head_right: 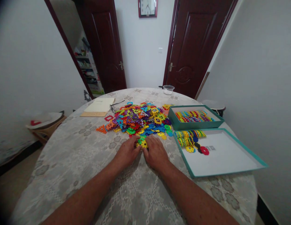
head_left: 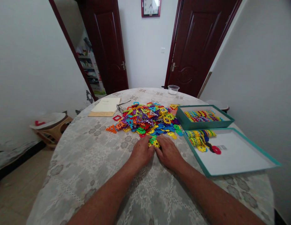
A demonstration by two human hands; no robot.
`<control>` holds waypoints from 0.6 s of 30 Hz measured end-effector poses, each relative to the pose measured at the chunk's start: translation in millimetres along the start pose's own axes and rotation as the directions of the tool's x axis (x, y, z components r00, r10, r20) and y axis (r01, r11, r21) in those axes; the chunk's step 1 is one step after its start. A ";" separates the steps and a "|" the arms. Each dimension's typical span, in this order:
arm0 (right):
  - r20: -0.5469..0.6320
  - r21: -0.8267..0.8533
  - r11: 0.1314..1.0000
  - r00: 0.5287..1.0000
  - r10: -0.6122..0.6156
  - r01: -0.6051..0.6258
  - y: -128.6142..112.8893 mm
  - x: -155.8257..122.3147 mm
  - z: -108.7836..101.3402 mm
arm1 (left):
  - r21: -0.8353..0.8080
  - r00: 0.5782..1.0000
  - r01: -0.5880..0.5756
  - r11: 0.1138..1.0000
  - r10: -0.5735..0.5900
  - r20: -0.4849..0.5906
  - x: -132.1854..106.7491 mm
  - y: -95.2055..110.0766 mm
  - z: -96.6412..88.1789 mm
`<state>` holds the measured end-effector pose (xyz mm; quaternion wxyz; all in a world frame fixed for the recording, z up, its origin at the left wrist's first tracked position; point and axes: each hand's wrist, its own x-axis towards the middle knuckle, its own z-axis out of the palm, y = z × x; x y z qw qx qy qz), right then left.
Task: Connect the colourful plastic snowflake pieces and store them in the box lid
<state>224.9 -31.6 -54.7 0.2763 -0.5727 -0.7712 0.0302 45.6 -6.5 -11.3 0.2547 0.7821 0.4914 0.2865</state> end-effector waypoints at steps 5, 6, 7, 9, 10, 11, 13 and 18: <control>0.014 0.053 0.998 1.000 -0.027 0.026 0.6 -1.1 0.6 | -0.121 0.992 0.120 0.985 -0.115 0.042 -1.8 0.9 -4.9; 0.014 0.061 0.998 0.999 -0.031 0.031 0.4 -1.2 0.4 | -0.156 0.991 0.131 0.979 -0.124 0.053 -1.5 -0.4 -5.8; 0.013 0.065 0.997 0.999 -0.035 0.034 -0.1 -1.2 0.2 | -0.186 0.990 0.140 0.973 -0.130 0.062 -1.0 -1.8 -6.5; 0.006 0.068 0.997 0.999 -0.035 0.035 -1.4 -1.3 -0.4 | -0.227 0.988 0.151 0.962 -0.138 0.069 0.3 -4.4 -7.1; 0.004 0.068 0.997 0.999 -0.033 0.033 -2.2 -1.2 -0.8 | -0.238 0.988 0.152 0.959 -0.139 0.070 0.8 -5.2 -7.1; 0.002 0.068 0.997 1.000 -0.031 0.030 -3.2 -1.2 -1.2 | -0.241 0.988 0.151 0.959 -0.138 0.070 1.1 -5.5 -6.7; -0.002 0.068 0.997 1.000 -0.023 0.023 -5.3 -0.9 -2.1 | -0.220 0.989 0.146 0.964 -0.135 0.063 0.9 -4.8 -5.7; -0.007 0.083 0.997 1.000 -0.011 0.012 -8.2 -0.1 -2.5 | -0.140 0.991 0.135 0.981 -0.131 0.033 -2.5 0.0 -4.9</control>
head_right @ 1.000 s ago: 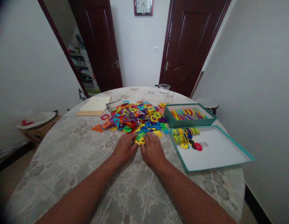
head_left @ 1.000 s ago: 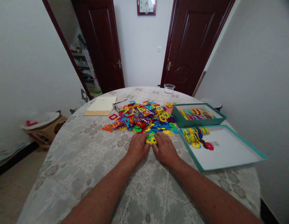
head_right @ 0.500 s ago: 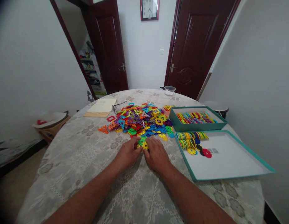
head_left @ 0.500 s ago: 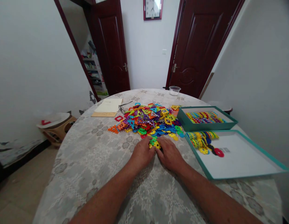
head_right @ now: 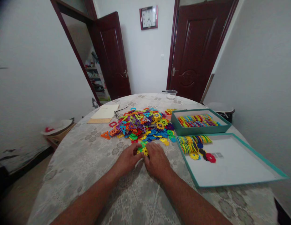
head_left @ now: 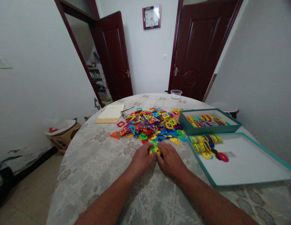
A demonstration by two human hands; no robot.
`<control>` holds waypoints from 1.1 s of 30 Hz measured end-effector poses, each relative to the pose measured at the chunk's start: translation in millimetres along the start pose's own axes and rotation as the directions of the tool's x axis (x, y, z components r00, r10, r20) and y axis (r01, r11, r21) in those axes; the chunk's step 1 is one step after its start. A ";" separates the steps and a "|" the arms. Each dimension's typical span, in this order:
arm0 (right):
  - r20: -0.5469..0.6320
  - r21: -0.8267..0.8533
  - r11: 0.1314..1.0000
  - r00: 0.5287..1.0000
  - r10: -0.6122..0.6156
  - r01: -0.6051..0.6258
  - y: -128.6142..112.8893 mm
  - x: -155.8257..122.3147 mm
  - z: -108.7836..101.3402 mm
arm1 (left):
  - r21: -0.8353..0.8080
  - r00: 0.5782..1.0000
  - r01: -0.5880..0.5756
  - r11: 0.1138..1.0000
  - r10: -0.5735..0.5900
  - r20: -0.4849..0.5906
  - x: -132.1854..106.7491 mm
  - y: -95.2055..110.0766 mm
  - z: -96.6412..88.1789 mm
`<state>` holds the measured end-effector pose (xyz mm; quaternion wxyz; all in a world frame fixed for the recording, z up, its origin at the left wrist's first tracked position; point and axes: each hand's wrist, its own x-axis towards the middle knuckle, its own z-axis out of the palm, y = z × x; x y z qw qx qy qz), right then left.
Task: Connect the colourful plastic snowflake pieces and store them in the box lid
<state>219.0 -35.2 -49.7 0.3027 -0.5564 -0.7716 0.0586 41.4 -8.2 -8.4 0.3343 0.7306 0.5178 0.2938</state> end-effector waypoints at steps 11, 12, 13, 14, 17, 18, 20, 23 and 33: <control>-0.017 0.015 1.000 1.000 -0.021 0.022 4.4 -1.1 2.7 | -0.178 0.998 0.064 0.982 -0.063 0.012 5.4 -16.5 4.5; -0.017 0.024 0.999 1.000 -0.025 0.026 4.4 -1.0 2.2 | -0.176 0.997 0.072 0.982 -0.072 0.003 6.0 -16.8 4.6; -0.020 0.035 0.999 0.999 -0.028 0.029 4.3 -0.9 1.9 | -0.165 0.997 0.077 0.983 -0.079 -0.005 6.6 -16.8 4.6; -0.022 0.045 0.999 0.999 -0.029 0.030 4.2 -0.8 1.6 | -0.147 0.997 0.081 0.986 -0.083 -0.009 7.2 -16.5 4.2; -0.028 0.082 0.996 0.999 -0.030 0.032 4.0 -0.5 0.8 | -0.085 0.996 0.083 0.993 -0.085 -0.013 8.7 -14.7 2.0; -0.029 0.098 0.995 0.999 -0.030 0.032 4.0 -0.3 0.2 | -0.065 0.997 0.075 0.995 -0.076 -0.015 9.0 -13.8 0.9; -0.031 0.138 0.990 0.999 -0.033 0.037 4.2 0.0 -1.3 | -0.024 0.999 0.031 0.999 -0.031 0.007 9.0 -11.6 -1.2; -0.043 0.200 0.979 0.999 -0.034 0.041 4.6 0.2 -3.8 | 0.044 0.997 -0.040 0.998 0.038 0.061 7.4 -9.0 -3.2; -0.018 0.242 0.969 0.999 -0.035 0.039 -0.9 0.8 -7.3 | 0.076 0.999 -0.045 0.996 0.043 0.024 4.3 -14.8 -2.3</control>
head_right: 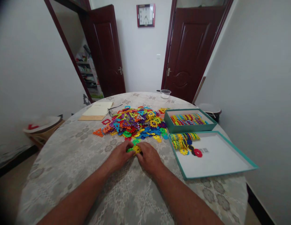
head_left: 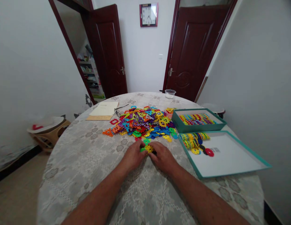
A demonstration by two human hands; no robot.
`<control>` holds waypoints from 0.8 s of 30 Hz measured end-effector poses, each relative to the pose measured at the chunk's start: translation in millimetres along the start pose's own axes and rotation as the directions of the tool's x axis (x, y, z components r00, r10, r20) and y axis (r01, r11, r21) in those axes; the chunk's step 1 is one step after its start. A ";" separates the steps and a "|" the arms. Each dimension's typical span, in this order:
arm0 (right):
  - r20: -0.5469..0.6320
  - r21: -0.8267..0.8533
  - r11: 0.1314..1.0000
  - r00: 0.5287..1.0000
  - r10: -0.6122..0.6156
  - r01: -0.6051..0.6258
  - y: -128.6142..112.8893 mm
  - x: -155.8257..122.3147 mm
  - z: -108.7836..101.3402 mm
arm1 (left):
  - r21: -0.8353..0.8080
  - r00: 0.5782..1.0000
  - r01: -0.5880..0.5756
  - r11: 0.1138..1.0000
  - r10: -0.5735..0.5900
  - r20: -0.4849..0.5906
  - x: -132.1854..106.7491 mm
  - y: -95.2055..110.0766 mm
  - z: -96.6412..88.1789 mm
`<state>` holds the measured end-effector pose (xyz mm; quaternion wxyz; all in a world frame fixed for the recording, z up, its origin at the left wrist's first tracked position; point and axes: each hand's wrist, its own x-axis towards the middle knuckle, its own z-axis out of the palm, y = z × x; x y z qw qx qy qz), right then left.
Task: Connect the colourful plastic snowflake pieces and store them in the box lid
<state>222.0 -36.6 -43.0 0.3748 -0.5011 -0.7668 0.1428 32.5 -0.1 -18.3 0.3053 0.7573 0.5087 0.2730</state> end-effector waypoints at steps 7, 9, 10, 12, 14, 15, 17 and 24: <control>0.002 -0.003 1.000 1.000 -0.030 0.030 0.2 -1.2 2.1 | -0.089 1.000 0.025 0.996 -0.024 0.015 -1.9 5.0 1.5; -0.002 0.016 1.000 1.000 -0.027 0.027 -0.7 -1.1 1.8 | -0.100 1.000 0.018 0.995 -0.016 0.018 -3.4 5.2 3.7; -0.004 0.028 0.999 1.000 -0.022 0.022 -1.5 -0.8 1.2 | -0.098 1.000 0.011 0.995 -0.010 0.016 -3.9 5.1 4.5; -0.004 0.057 0.998 1.000 -0.018 0.018 -3.3 0.0 -0.6 | -0.102 1.000 0.000 0.995 0.001 0.007 -3.8 4.8 5.2; -0.010 0.087 0.996 1.000 -0.010 0.011 -4.4 1.1 -2.9 | -0.131 1.000 0.002 0.991 -0.001 0.008 -2.0 4.1 3.9; -0.018 0.103 0.995 1.000 -0.001 0.003 -4.5 1.6 -4.1 | -0.158 1.000 0.001 0.987 0.001 0.013 -0.7 3.6 2.7; -0.038 0.138 0.990 0.999 0.026 -0.020 -3.5 2.8 -6.8 | -0.219 0.999 -0.014 0.976 0.021 0.029 2.3 2.6 -0.5; -0.043 0.126 0.992 0.999 0.024 -0.018 1.3 6.4 -19.4 | -0.288 0.985 -0.132 0.949 0.157 0.066 4.9 1.1 -2.7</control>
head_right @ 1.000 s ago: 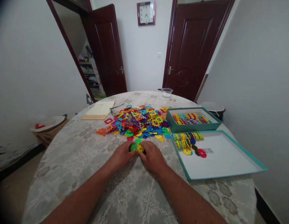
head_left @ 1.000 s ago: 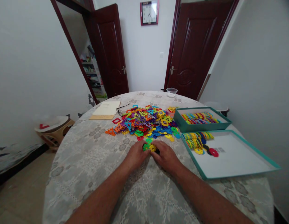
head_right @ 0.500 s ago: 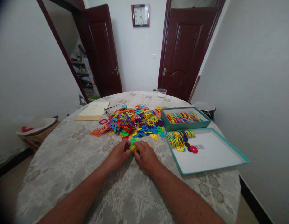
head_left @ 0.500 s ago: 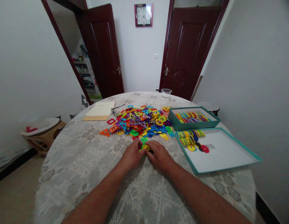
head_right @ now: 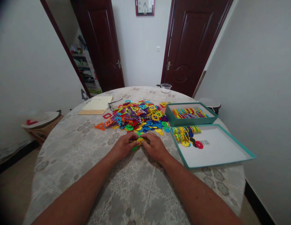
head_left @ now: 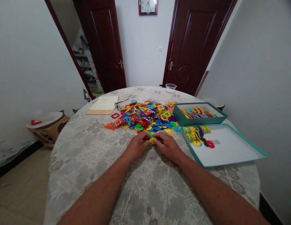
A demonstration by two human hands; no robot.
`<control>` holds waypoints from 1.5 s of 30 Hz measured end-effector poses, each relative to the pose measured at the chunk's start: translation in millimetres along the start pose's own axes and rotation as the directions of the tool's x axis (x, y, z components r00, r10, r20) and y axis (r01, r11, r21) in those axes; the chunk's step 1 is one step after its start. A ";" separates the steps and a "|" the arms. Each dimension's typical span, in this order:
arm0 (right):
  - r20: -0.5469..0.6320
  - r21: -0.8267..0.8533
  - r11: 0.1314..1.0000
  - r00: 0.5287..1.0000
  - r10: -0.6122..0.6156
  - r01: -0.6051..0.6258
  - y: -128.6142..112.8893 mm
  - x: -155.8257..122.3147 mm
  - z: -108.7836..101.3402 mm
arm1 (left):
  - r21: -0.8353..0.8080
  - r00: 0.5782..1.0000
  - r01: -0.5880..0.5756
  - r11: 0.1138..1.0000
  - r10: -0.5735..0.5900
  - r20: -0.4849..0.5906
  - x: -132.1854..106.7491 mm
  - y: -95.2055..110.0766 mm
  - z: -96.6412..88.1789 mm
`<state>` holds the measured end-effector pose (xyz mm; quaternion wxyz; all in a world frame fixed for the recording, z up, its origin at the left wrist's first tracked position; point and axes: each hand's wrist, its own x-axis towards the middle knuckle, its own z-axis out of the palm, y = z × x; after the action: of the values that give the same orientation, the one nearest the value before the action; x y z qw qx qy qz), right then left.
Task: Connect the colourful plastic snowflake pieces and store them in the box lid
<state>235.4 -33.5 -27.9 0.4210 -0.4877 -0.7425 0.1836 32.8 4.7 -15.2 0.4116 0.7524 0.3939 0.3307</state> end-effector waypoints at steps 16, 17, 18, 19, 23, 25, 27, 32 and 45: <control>-0.023 0.087 0.969 0.972 0.232 -0.229 9.7 -0.2 -4.3 | 0.082 0.997 0.050 0.995 -0.054 0.051 1.4 -15.7 -12.4; -0.014 0.092 0.970 0.974 0.226 -0.224 9.7 -0.7 -4.0 | 0.076 0.997 0.047 0.996 -0.051 0.054 1.0 -14.9 -11.8; -0.005 0.091 0.972 0.976 0.217 -0.215 9.3 -1.3 -3.5 | 0.072 0.997 0.044 0.996 -0.047 0.053 0.5 -13.5 -11.1; 0.005 0.086 0.975 0.979 0.203 -0.203 8.6 -1.9 -2.9 | 0.074 0.998 0.037 0.997 -0.040 0.052 0.0 -11.7 -10.6; 0.036 0.120 0.975 0.982 0.186 -0.189 5.0 -2.6 -2.8 | 0.110 0.998 -0.016 0.994 0.009 0.066 -0.9 -2.3 -12.3; 0.005 0.197 0.949 0.968 0.252 -0.248 3.7 -0.9 -5.5 | 0.120 1.000 0.000 0.993 -0.002 0.019 0.5 0.7 -16.6; -0.031 0.285 0.904 0.940 0.339 -0.317 2.9 1.5 -9.3 | 0.129 0.994 0.061 0.990 -0.049 -0.094 2.8 1.4 -21.6; 0.053 0.407 0.844 0.931 0.361 -0.350 3.4 3.6 -9.0 | 0.147 0.986 0.096 0.984 -0.074 -0.148 5.6 -0.9 -22.1; 0.085 0.227 0.940 0.966 0.243 -0.256 -11.6 6.5 -9.6 | -0.091 0.992 0.071 0.993 -0.061 0.112 6.3 5.9 -6.0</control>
<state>235.4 -34.4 -11.5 0.4284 -0.5190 -0.6590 0.3359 32.8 10.2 -6.3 0.4784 0.7356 0.3792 0.2936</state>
